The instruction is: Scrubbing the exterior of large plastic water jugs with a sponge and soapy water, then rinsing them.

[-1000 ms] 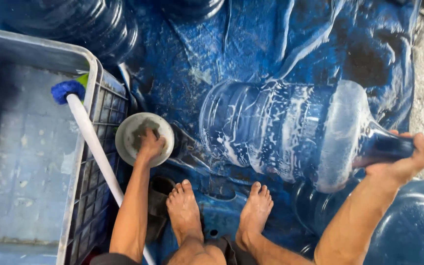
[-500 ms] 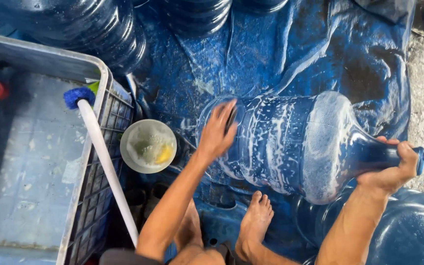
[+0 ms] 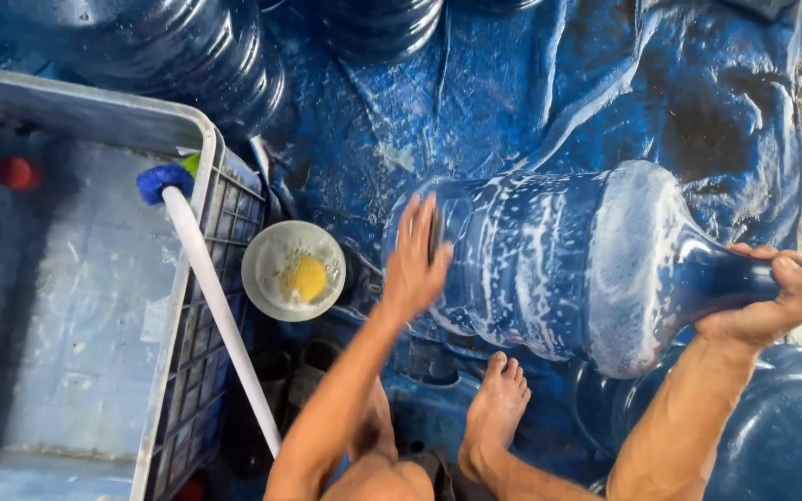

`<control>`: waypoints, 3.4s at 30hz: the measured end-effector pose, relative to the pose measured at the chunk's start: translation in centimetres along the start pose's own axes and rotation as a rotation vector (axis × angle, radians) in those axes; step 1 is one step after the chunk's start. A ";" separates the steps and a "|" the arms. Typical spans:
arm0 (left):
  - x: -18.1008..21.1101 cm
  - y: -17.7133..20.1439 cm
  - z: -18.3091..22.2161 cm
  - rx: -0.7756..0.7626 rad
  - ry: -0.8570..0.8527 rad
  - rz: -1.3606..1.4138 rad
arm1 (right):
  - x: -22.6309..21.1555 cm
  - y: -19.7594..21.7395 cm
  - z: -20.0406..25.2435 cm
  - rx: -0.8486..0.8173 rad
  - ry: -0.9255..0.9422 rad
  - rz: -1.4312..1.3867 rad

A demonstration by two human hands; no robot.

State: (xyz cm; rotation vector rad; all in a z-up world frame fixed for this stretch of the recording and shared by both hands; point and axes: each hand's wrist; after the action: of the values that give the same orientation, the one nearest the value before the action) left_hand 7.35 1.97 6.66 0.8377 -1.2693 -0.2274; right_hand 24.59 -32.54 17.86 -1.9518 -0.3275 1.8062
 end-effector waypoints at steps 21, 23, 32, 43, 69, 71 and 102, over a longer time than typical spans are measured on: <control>0.2 -1.7 -5.0 -0.027 -0.099 0.044 | 0.2 -1.0 1.3 -0.015 0.098 0.090; 2.8 -1.4 0.5 0.132 -0.244 0.020 | 0.2 -1.5 -0.9 0.135 0.057 0.075; 4.7 0.1 0.8 0.133 -0.260 0.250 | 0.0 -1.7 1.4 0.208 0.007 0.051; 4.2 -3.8 6.6 0.205 -0.401 0.150 | -0.1 -2.7 0.1 0.323 0.045 0.084; 7.4 -1.6 3.4 0.156 -0.431 -0.052 | -0.4 -3.5 2.9 0.350 0.016 0.012; 4.4 -6.5 7.2 0.204 -0.486 -0.101 | -0.6 -3.0 2.7 0.393 -0.014 -0.025; 7.2 -8.0 8.2 0.358 -0.594 -0.166 | -0.4 -6.3 4.1 0.233 0.056 -0.189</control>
State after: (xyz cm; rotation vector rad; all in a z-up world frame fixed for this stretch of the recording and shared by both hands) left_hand 4.54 -11.25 7.23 1.2402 -1.8297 -0.4096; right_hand 21.31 -26.61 21.12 -1.7455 -0.2608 1.5901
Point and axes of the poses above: each hand's wrist, its own z-axis away from the middle knuckle, its own y-axis out of the back of the hand, x = y × z, and after that the axes turned 15 degrees about -z, right-handed
